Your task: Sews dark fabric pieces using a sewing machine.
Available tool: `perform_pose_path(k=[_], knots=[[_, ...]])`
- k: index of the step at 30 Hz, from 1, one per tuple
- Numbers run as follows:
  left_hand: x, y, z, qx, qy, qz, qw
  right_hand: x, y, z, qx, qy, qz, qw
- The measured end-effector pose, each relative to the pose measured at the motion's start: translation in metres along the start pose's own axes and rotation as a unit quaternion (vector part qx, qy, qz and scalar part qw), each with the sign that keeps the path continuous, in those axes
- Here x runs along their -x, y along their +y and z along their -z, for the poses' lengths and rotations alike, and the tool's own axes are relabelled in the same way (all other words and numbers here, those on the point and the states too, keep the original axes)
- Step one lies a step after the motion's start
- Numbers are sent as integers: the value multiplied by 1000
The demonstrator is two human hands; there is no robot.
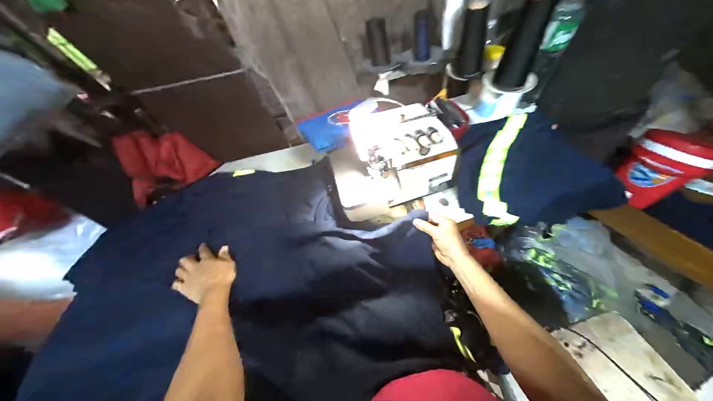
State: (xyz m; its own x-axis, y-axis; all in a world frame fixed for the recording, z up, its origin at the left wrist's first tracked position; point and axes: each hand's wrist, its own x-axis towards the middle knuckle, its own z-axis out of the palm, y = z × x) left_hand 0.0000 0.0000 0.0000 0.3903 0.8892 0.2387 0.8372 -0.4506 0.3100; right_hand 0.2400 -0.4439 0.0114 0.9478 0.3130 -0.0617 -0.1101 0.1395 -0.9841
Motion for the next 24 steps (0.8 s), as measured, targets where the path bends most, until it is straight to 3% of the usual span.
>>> perform_pose_path(k=[5, 8, 10, 13, 16, 19, 22, 24], knots=[[-3, 0, -2, 5, -21, 23, 1000, -2, 12, -5, 8, 12, 36, 999], [6, 1, 4, 96, 76, -3, 992, 0, 11, -7, -7, 10, 59, 998], [24, 14, 10, 182, 144, -57, 971, 4, 10, -8, -9, -3, 77, 997], [65, 70, 20, 292, 145, -217, 920, 9, -1, -11, 10, -31, 82, 996], [109, 146, 24, 392, -10, -401, 828, 15, -17, -15, -15, -72, 72, 995], [129, 212, 30, 386, -196, -523, 734, 20, -33, -18, -53, -128, 72, 988], [119, 240, 26, 308, -345, -547, 698, 22, -45, -17, -85, -164, 55, 981], [106, 235, 20, 277, -355, -557, 698, 20, -51, -13, -95, -163, 40, 981]])
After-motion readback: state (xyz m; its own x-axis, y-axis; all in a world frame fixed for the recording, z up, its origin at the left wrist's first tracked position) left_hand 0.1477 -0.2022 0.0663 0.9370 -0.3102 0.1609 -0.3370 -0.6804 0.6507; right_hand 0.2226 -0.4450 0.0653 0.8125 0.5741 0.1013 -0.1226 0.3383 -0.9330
